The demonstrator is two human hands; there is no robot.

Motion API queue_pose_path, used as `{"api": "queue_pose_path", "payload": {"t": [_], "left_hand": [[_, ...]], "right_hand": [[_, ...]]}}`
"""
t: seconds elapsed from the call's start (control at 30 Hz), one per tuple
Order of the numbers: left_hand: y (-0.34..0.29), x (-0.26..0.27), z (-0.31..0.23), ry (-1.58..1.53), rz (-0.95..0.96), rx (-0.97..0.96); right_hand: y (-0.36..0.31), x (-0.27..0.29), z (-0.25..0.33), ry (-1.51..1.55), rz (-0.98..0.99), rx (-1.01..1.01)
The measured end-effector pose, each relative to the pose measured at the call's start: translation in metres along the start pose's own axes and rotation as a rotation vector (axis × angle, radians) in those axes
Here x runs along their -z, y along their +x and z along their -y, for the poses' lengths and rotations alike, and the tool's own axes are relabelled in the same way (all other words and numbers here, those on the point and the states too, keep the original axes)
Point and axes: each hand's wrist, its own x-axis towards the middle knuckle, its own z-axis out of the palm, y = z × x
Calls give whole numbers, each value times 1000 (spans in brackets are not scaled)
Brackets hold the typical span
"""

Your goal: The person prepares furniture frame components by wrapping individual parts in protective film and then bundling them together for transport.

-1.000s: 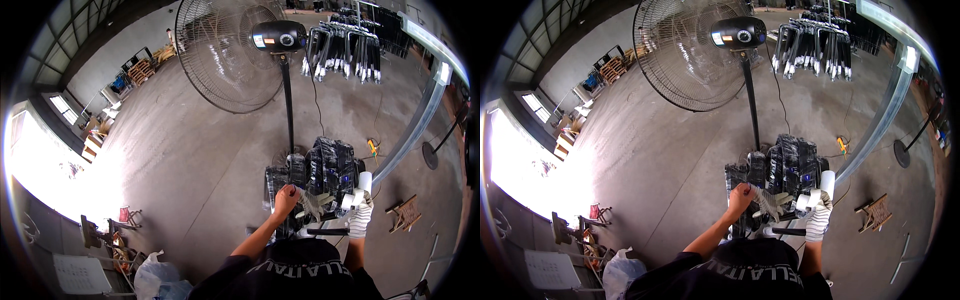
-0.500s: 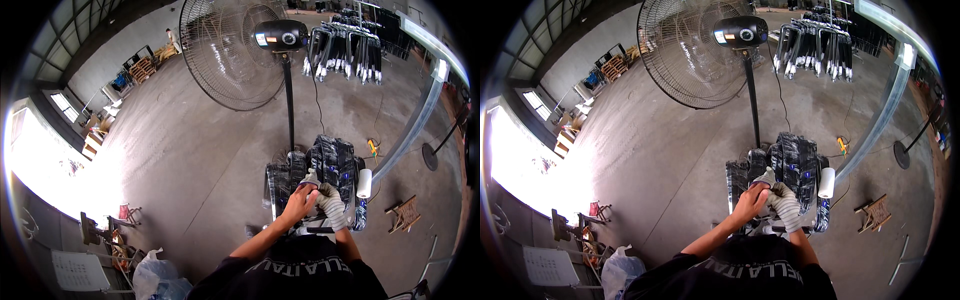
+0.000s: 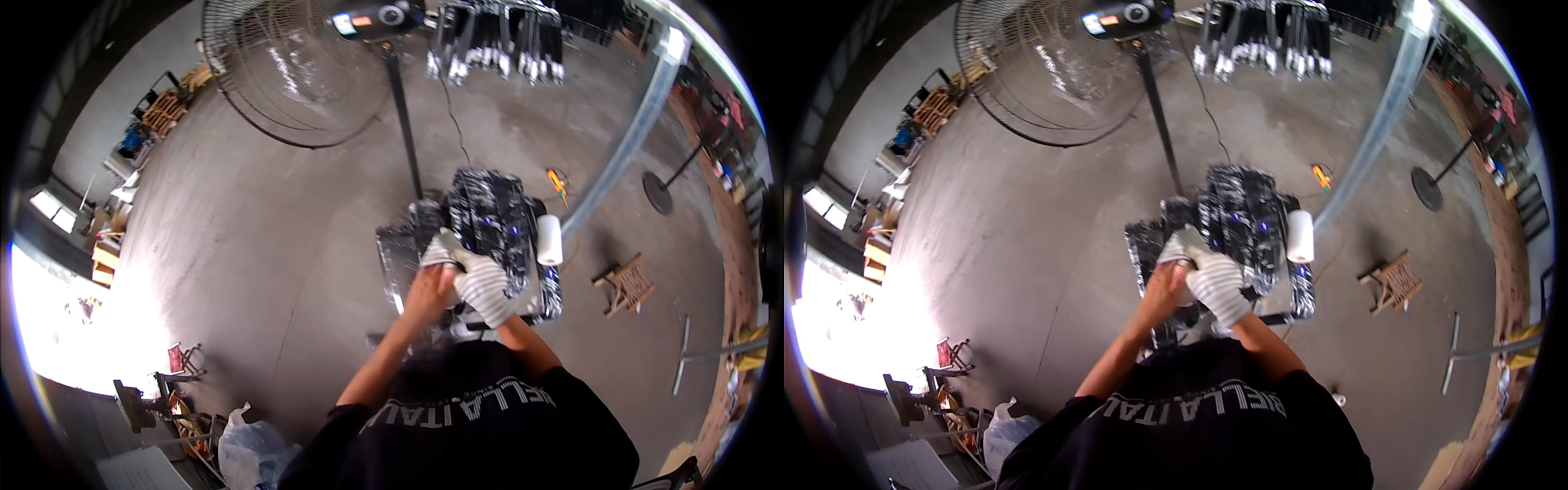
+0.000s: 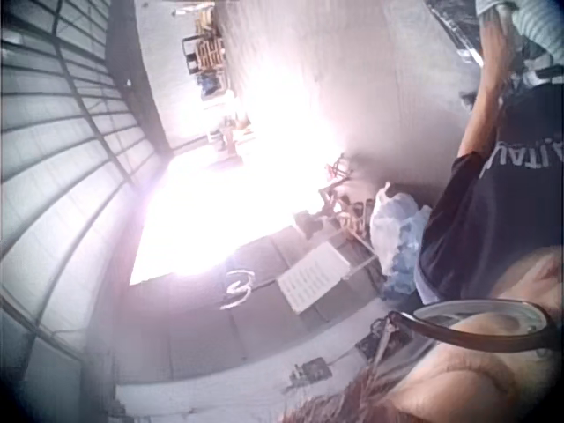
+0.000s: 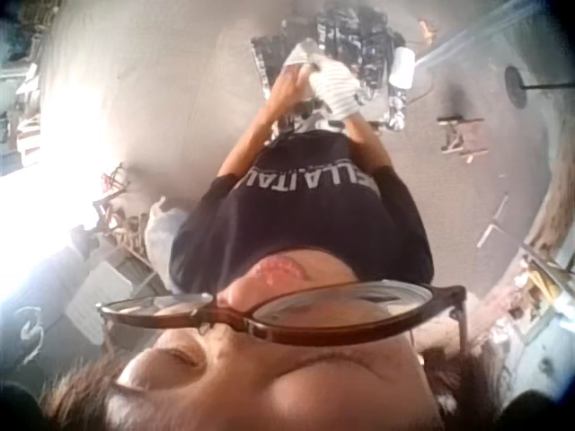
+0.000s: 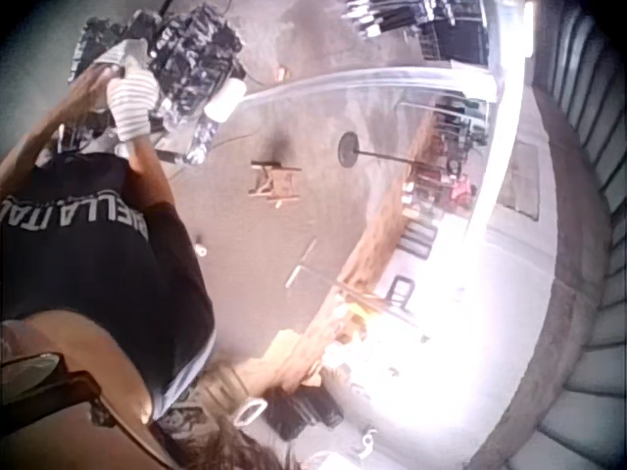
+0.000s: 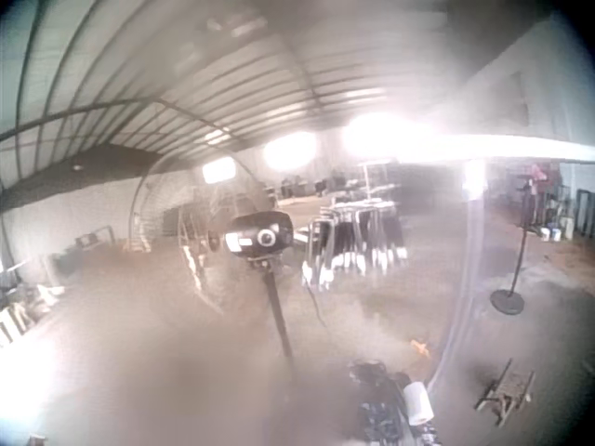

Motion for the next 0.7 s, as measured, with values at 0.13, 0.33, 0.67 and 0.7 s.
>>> {"api": "queue_pose_path", "payload": {"t": [0.13, 0.33, 0.67, 0.7], "left_hand": [[17, 24, 8, -738, 403, 325], [25, 42, -1, -2202, 277, 178], [9, 17, 52, -2482, 43, 259], [9, 17, 60, -2572, 4, 242]], "right_hand": [[-18, -21, 0, 114, 34, 83], [-30, -16, 23, 118, 83, 137], [-22, 2, 29, 111, 268, -81], [-22, 2, 27, 115, 309, -112]]}}
